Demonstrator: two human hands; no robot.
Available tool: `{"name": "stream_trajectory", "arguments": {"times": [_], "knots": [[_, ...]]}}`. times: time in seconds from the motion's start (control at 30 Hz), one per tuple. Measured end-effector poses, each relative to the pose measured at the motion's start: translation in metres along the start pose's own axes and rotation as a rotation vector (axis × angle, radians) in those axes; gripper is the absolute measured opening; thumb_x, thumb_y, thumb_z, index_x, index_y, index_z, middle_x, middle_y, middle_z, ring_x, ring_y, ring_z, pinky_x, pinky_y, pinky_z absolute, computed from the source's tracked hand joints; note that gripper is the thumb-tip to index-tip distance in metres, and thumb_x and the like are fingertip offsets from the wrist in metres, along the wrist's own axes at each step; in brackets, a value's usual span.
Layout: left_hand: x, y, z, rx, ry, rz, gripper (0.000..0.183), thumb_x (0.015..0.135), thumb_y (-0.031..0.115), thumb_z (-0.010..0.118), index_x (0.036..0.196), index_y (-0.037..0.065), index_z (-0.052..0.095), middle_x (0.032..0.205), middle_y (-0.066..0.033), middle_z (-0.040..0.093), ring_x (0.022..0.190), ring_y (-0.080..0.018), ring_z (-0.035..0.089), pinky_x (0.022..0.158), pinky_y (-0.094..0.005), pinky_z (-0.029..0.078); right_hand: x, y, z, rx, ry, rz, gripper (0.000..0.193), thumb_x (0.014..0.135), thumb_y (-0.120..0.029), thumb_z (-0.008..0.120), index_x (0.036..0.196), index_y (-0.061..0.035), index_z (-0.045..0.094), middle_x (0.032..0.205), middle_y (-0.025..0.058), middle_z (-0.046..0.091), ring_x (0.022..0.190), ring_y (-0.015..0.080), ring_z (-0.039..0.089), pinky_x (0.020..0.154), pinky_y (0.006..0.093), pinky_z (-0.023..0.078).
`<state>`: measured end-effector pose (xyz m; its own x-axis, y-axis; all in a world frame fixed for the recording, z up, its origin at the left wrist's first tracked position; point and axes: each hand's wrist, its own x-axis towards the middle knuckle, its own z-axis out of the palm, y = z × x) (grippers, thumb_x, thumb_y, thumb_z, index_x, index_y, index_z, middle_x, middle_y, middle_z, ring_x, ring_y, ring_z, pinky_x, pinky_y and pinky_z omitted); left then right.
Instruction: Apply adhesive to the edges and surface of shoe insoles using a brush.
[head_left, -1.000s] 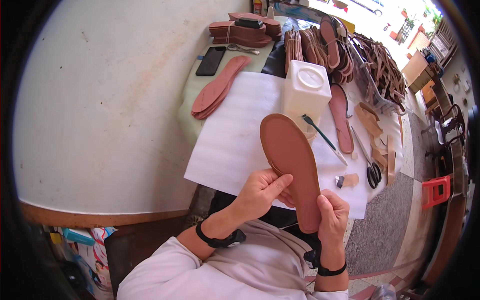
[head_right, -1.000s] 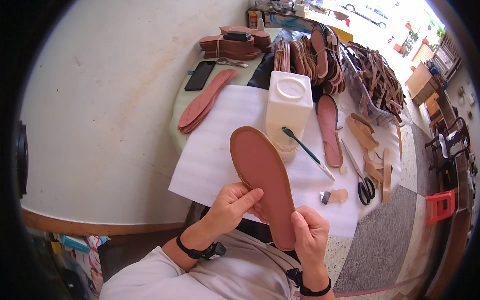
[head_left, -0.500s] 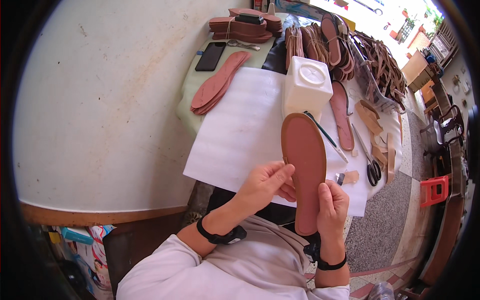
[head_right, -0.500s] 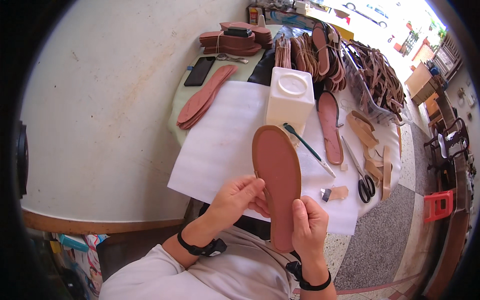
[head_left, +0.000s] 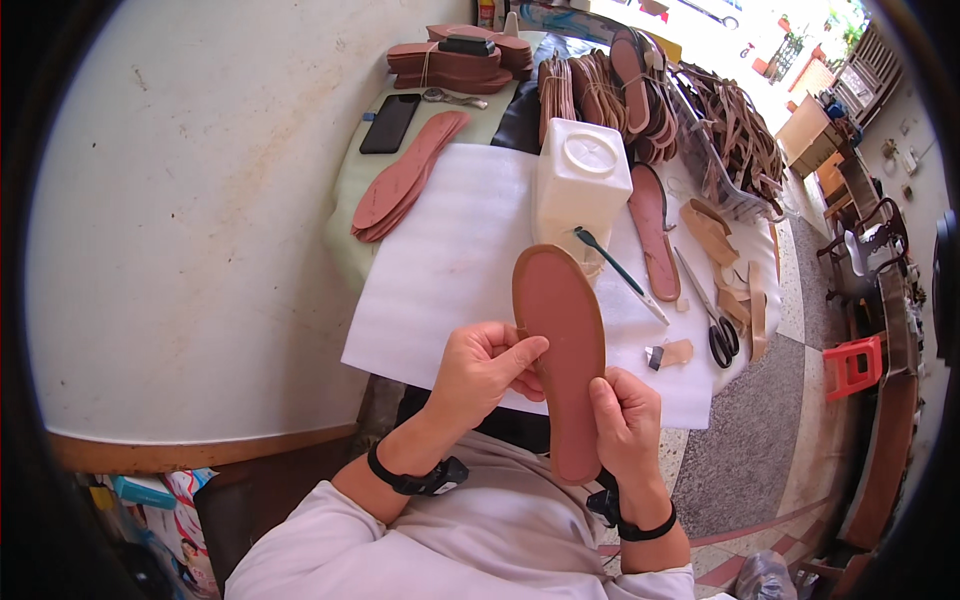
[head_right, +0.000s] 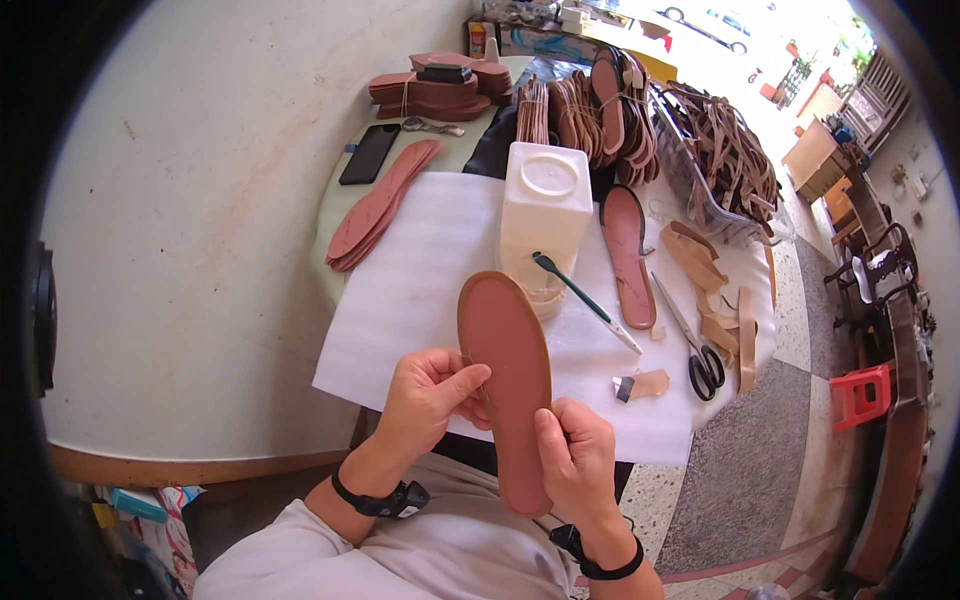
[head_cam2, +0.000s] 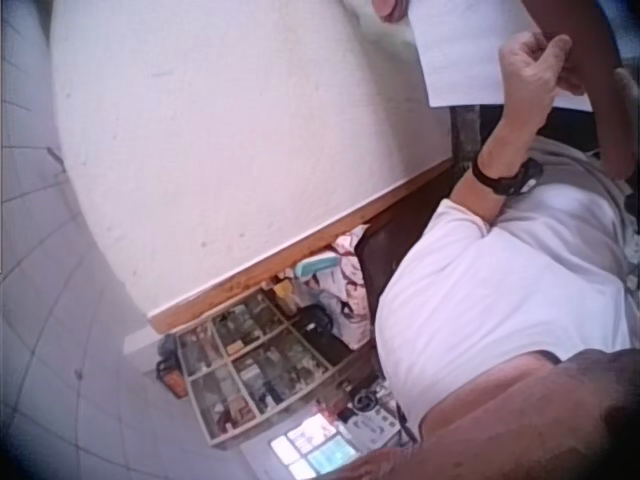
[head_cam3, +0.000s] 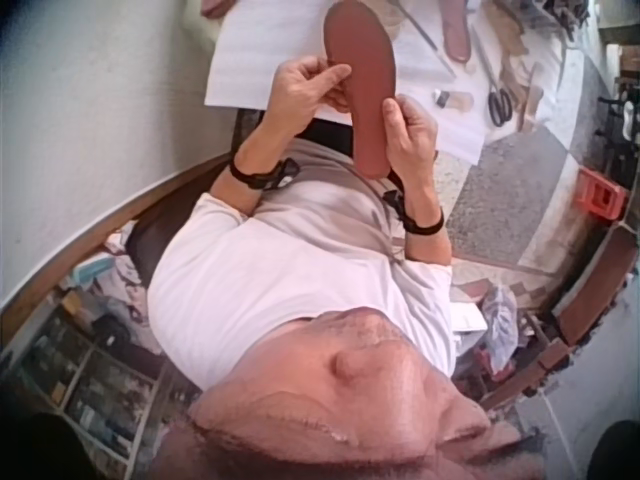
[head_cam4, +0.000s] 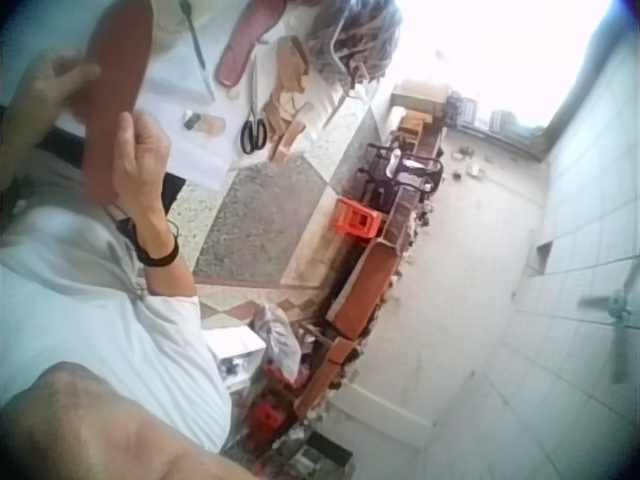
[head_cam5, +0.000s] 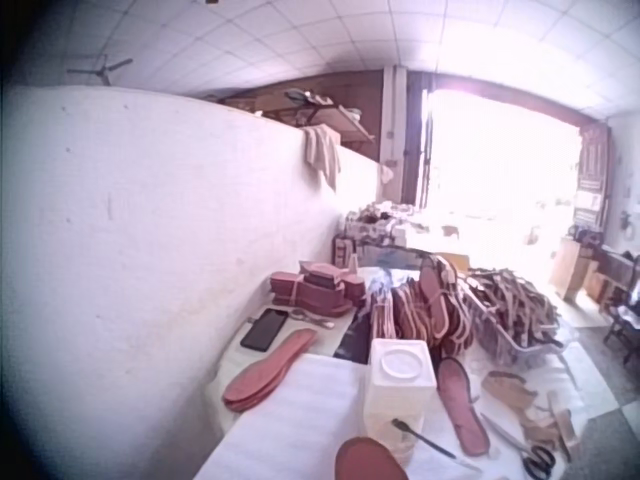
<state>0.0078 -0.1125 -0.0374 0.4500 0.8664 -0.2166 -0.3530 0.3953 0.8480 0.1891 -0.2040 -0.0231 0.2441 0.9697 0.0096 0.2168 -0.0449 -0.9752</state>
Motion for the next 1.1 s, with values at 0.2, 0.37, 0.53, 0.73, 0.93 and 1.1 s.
{"name": "stream_trajectory", "arguments": {"times": [0.2,0.37,0.53,0.73,0.93,1.1], "knots": [[-0.001,0.001,-0.003,-0.004,-0.008,-0.009,0.019,0.098,0.012,0.072,0.096,-0.007,0.070,0.083,-0.0134,0.074,0.067,-0.0174,0.074,0.059,-0.0280,0.064,0.000,-0.001,0.001,0.017,-0.006,0.024,0.030,0.103,-0.010,0.059,0.075,0.0012,0.056,0.064,-0.0022,0.047,0.063,0.0063,0.039,0.054,0.0271,0.034],[0.000,-0.001,-0.002,0.012,-0.020,0.005,0.016,0.097,0.011,0.073,0.095,-0.005,0.070,0.083,-0.0143,0.075,0.065,-0.0182,0.073,0.057,-0.0308,0.063,-0.001,0.000,0.000,0.042,-0.004,0.060,0.030,0.104,-0.012,0.059,0.078,0.0010,0.058,0.065,-0.0045,0.048,0.063,0.0047,0.039,0.055,0.0260,0.034],[0.004,0.003,0.001,-0.005,0.035,0.059,0.017,0.098,0.013,0.072,0.096,-0.004,0.069,0.084,-0.0137,0.075,0.066,-0.0185,0.074,0.058,-0.0307,0.064,0.001,-0.008,-0.006,0.092,-0.060,0.103,0.022,0.106,-0.014,0.059,0.093,0.0029,0.067,0.075,-0.0057,0.056,0.071,0.0030,0.045,0.062,0.0217,0.039],[0.007,-0.001,-0.004,-0.092,0.069,0.094,0.016,0.101,0.014,0.068,0.099,-0.002,0.068,0.087,-0.0131,0.076,0.070,-0.0189,0.075,0.060,-0.0309,0.064,-0.011,-0.006,-0.021,0.182,-0.244,0.201,0.019,0.104,-0.010,0.061,0.108,0.0067,0.068,0.088,-0.0017,0.065,0.081,0.0034,0.055,0.072,0.0202,0.046],[0.006,-0.008,-0.010,-0.245,-0.072,0.186,0.016,0.102,0.016,0.068,0.103,0.000,0.071,0.092,-0.0123,0.076,0.078,-0.0182,0.075,0.068,-0.0310,0.063,-0.014,-0.012,-0.010,0.858,-0.511,0.501,0.070,0.109,-0.055,0.035,0.145,0.0037,0.046,0.118,0.0231,0.066,0.086,0.0234,0.065,0.082,0.0302,0.051],[0.007,-0.006,-0.014,-0.290,-0.146,0.189,0.016,0.102,0.014,0.067,0.106,-0.001,0.071,0.093,-0.0119,0.076,0.081,-0.0176,0.075,0.072,-0.0321,0.062,-0.010,-0.004,-0.015,0.868,-0.582,0.402,0.076,0.107,-0.060,0.041,0.148,0.0030,0.043,0.102,0.0155,0.063,0.071,0.0146,0.051,0.065,0.0255,0.040]]}}
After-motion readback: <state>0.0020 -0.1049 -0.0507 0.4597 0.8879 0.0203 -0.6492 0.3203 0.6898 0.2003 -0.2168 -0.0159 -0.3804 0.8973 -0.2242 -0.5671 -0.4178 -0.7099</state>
